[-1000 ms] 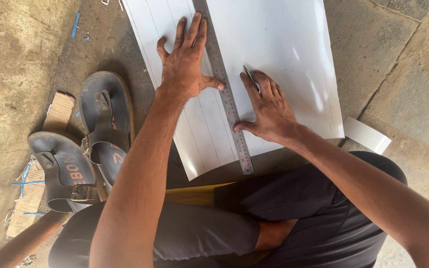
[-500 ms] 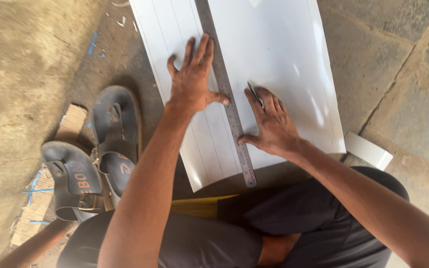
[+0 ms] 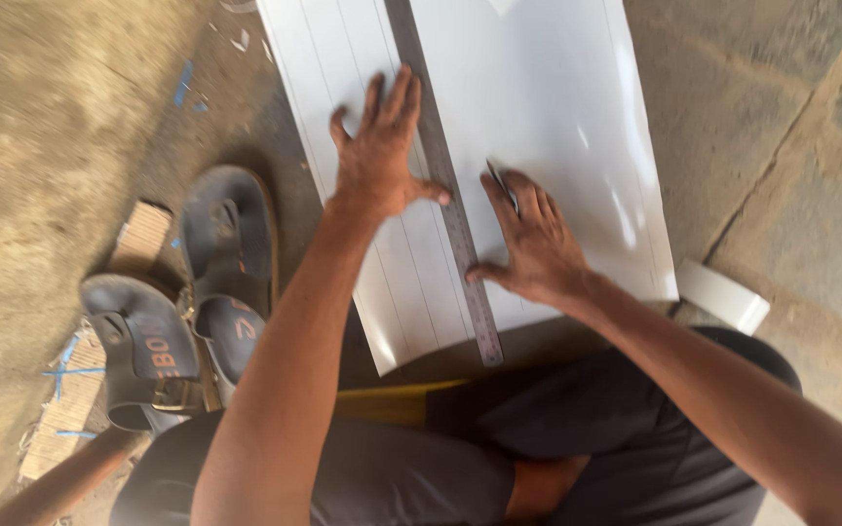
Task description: The person uses a ruler and a utility knife to cut straight lines on a large white sheet. They repeatedly reposition the ruler and score the sheet along its length, creating multiple parallel cuts.
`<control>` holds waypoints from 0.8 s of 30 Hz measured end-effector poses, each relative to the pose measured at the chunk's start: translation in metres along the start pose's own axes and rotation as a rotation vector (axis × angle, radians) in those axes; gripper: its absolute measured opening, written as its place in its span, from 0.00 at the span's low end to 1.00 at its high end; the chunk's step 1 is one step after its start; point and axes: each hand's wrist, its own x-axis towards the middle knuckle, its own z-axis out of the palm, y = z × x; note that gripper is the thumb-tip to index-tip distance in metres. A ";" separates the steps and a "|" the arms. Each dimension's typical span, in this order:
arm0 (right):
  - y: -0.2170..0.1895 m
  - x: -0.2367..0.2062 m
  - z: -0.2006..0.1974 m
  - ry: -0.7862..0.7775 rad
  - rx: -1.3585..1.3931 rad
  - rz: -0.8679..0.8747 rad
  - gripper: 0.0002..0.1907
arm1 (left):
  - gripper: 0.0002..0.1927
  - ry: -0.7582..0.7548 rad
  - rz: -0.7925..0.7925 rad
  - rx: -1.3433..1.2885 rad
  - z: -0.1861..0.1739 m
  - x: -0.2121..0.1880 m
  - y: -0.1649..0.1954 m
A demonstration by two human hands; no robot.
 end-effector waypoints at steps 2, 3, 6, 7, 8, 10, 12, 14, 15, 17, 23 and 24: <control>0.002 -0.003 0.003 0.001 0.012 0.001 0.68 | 0.81 0.013 0.012 0.017 0.005 -0.001 -0.001; 0.004 -0.004 0.005 0.002 0.020 0.002 0.68 | 0.81 0.019 0.018 0.028 0.007 -0.001 -0.001; 0.010 -0.007 0.012 0.063 0.035 -0.068 0.69 | 0.81 0.084 0.056 0.009 0.014 -0.001 -0.002; 0.013 -0.007 0.014 0.059 0.029 -0.063 0.69 | 0.80 0.099 0.068 0.003 0.016 0.000 -0.003; 0.014 -0.006 0.016 0.055 0.027 -0.060 0.70 | 0.78 0.114 0.078 0.000 0.016 -0.001 -0.004; 0.017 -0.009 0.019 0.051 0.023 -0.061 0.70 | 0.73 0.134 0.105 -0.021 0.021 -0.006 -0.005; 0.018 -0.010 0.022 0.084 0.016 -0.090 0.70 | 0.67 0.176 0.141 -0.031 0.023 -0.008 -0.007; 0.018 -0.011 0.023 0.080 0.006 -0.086 0.70 | 0.65 0.195 0.157 -0.052 0.026 -0.008 -0.009; 0.018 -0.011 0.024 0.082 0.005 -0.083 0.70 | 0.64 0.204 0.166 -0.058 0.027 -0.007 -0.010; 0.018 -0.012 0.024 0.078 0.021 -0.079 0.69 | 0.63 0.204 0.164 -0.040 0.029 -0.007 -0.012; 0.020 -0.013 0.026 0.087 0.016 -0.094 0.69 | 0.56 0.227 0.177 -0.092 0.037 -0.008 -0.016; 0.020 -0.013 0.027 0.088 0.010 -0.095 0.69 | 0.55 0.241 0.186 -0.104 0.037 -0.008 -0.016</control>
